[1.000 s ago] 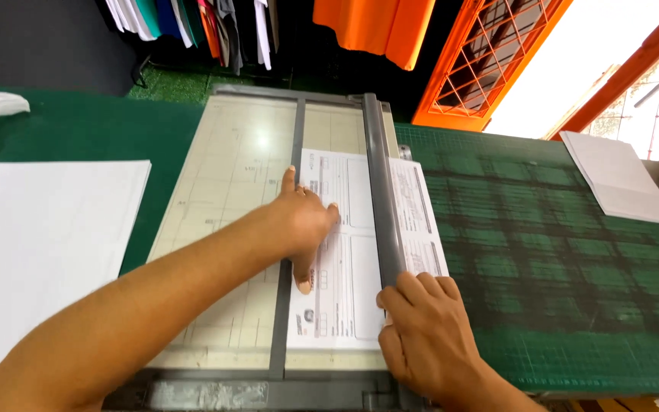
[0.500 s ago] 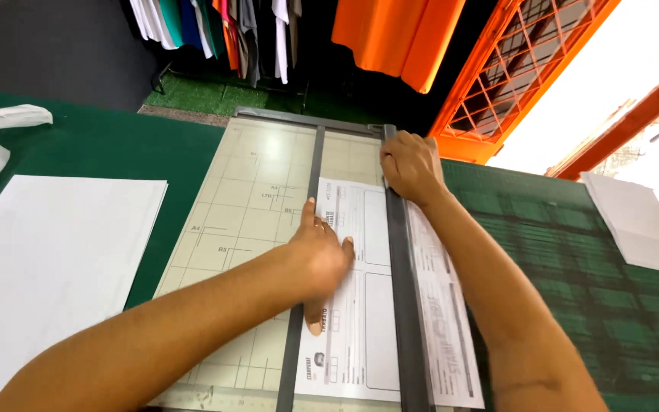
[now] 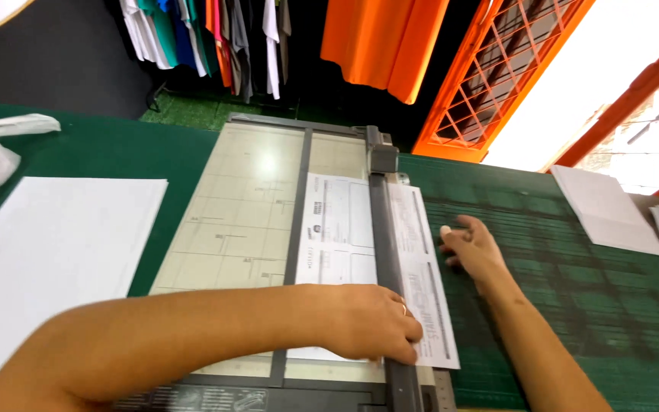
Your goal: Cutting printed paper sheets using a ruler and utility knife on a cutting mat
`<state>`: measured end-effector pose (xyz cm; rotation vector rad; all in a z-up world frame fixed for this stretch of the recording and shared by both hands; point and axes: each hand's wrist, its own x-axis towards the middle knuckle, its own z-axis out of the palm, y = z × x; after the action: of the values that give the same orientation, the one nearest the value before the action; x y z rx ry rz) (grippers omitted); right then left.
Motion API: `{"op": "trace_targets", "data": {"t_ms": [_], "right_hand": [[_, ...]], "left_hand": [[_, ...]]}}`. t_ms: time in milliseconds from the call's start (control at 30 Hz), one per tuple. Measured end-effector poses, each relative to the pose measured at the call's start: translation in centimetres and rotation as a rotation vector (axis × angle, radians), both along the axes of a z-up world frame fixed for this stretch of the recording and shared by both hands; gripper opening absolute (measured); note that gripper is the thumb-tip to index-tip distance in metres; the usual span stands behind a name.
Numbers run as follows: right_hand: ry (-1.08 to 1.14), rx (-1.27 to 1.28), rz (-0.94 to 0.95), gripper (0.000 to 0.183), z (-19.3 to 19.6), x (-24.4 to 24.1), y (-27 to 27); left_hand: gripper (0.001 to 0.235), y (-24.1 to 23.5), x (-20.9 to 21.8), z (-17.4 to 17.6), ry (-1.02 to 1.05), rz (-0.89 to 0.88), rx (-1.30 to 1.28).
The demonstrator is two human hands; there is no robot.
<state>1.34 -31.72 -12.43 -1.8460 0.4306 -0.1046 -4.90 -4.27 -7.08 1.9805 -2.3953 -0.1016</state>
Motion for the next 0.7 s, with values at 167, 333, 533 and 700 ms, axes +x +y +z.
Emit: {"op": "trace_targets", "data": {"t_ms": [167, 333, 533, 700], "right_hand": [[0.103, -0.071, 0.026, 0.064, 2.4, -2.8, 3.2], [0.026, -0.127, 0.048, 0.054, 0.8, -1.7, 3.0], [0.075, -0.211, 0.052, 0.045, 3.5, -3.9, 5.1], [0.046, -0.147, 0.088, 0.030, 2.4, -3.7, 4.4]], "left_hand": [[0.014, -1.1, -0.1, -0.3, -0.159, -0.121, -0.125], [0.016, 0.6, -0.1, -0.1, 0.017, -0.229, -0.236], [0.025, -1.4, -0.1, -0.2, -0.092, -0.254, -0.205], [0.024, -2.6, 0.0, 0.1, -0.140, -0.309, -0.054]]}}
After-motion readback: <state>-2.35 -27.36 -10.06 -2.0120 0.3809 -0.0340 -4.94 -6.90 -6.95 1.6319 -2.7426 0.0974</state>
